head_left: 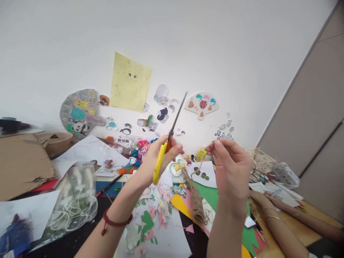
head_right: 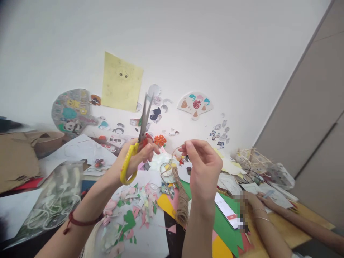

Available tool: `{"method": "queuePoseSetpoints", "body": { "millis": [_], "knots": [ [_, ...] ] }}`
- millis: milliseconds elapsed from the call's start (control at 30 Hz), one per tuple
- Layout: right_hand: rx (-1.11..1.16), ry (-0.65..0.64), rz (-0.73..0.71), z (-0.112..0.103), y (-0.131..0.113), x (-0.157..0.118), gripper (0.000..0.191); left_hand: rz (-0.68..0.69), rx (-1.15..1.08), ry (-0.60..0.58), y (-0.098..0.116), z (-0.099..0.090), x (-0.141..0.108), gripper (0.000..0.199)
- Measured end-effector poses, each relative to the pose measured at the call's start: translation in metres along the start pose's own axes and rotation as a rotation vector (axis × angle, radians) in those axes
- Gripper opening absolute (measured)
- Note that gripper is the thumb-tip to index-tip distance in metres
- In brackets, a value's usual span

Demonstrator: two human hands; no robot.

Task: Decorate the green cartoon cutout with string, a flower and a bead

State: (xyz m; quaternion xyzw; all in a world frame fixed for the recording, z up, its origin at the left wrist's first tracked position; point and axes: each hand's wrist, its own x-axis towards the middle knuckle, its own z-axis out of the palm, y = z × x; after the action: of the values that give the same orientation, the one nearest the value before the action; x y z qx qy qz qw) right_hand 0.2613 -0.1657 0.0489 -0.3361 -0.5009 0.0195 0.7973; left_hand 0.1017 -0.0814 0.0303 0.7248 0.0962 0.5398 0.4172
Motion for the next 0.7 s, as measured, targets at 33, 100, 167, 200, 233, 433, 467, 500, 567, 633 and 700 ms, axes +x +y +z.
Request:
{"method": "queuePoseSetpoints", "body": {
  "millis": [33,100,167,200,233,433,467,500,567,633,700],
  "knots": [
    [-0.010,-0.014,-0.005,0.001,0.000,-0.001,0.011,-0.020,-0.031,-0.011,0.004,0.004,-0.001,0.036],
    [-0.029,-0.035,-0.025,0.005,0.000,-0.002,0.011,-0.040,-0.089,-0.039,0.012,0.009,-0.004,0.033],
    [-0.048,-0.051,-0.053,0.008,0.000,-0.003,0.010,-0.054,-0.129,-0.055,0.015,0.013,-0.006,0.031],
    [-0.057,-0.058,-0.066,0.010,0.000,-0.004,0.010,-0.052,-0.129,-0.043,0.015,0.014,-0.006,0.031],
    [-0.066,-0.061,-0.077,0.012,0.000,-0.005,0.009,-0.040,-0.104,-0.023,0.015,0.015,-0.007,0.032],
    [-0.087,0.021,-0.111,0.020,0.003,-0.008,0.009,0.111,0.470,0.068,0.010,0.006,-0.008,0.044],
    [-0.077,0.043,-0.112,0.020,0.003,-0.008,0.008,0.115,0.568,0.064,0.010,0.003,-0.008,0.046],
    [-0.061,0.061,-0.111,0.019,0.004,-0.007,0.008,0.108,0.648,0.054,0.009,0.001,-0.007,0.047],
    [-0.023,0.088,-0.110,0.018,0.006,-0.005,0.007,0.070,0.765,0.028,0.006,-0.003,-0.006,0.046],
    [0.009,0.107,-0.102,0.017,0.007,-0.004,0.007,0.051,0.836,-0.005,0.003,-0.004,-0.004,0.043],
    [0.023,0.121,-0.090,0.016,0.007,-0.004,0.009,0.064,0.889,-0.019,0.001,-0.003,-0.004,0.042]
  ]
}}
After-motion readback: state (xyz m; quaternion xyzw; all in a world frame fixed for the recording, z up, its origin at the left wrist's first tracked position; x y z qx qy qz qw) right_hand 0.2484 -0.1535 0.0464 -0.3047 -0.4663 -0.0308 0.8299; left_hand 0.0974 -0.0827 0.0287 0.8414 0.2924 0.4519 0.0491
